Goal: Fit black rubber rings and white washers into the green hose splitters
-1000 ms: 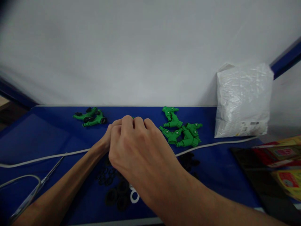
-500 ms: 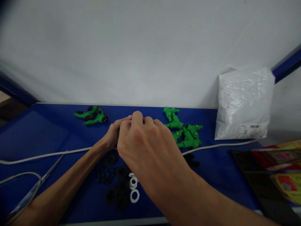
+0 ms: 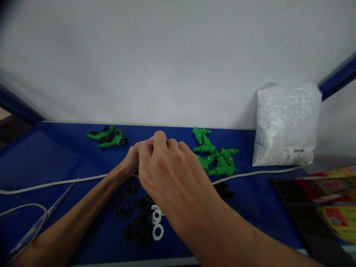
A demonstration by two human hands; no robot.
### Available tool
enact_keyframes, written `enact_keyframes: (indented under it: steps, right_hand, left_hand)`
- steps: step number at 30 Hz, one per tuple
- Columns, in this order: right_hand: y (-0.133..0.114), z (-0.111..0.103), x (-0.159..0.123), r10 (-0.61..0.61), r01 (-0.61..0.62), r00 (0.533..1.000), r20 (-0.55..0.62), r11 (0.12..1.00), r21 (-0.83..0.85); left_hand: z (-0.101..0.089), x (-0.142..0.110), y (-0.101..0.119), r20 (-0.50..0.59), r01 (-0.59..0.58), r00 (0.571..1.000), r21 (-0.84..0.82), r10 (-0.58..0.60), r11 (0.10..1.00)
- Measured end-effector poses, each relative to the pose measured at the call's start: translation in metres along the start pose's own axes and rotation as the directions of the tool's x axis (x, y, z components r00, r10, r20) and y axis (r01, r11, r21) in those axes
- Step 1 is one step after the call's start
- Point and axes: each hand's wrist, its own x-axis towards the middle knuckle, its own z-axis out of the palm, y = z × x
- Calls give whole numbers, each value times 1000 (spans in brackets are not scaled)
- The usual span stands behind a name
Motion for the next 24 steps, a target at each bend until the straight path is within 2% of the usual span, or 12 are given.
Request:
enact_keyframes:
  steps: [3, 8, 12, 16, 20, 24]
  right_hand:
    - [0, 1, 0, -30, 30, 999, -15, 1000, -2]
    - [-1, 2, -2, -51, 51, 996, -74, 999, -3]
    - [-1, -1, 2, -38, 38, 999, 5, 999, 10]
    - [1, -6, 5, -4, 3, 993, 115, 1000, 7]
    - [1, -9, 5, -13, -7, 975, 221, 996, 89]
    - [0, -8, 4, -36, 14, 975, 219, 995, 99]
  left_hand:
    - [-1, 0, 2, 55, -42, 998, 39, 40, 998]
    - [0, -3, 6, 70, -5, 998, 50, 1, 999]
    - [2, -4, 11, 62, -24, 998, -1, 24, 1000]
    - [2, -4, 11, 59, 18, 998, -29, -16, 999]
    - [-1, 0, 4, 32, 2, 999, -9, -1, 1000]
    - [-2, 1, 2, 32, 32, 999, 1, -32, 999]
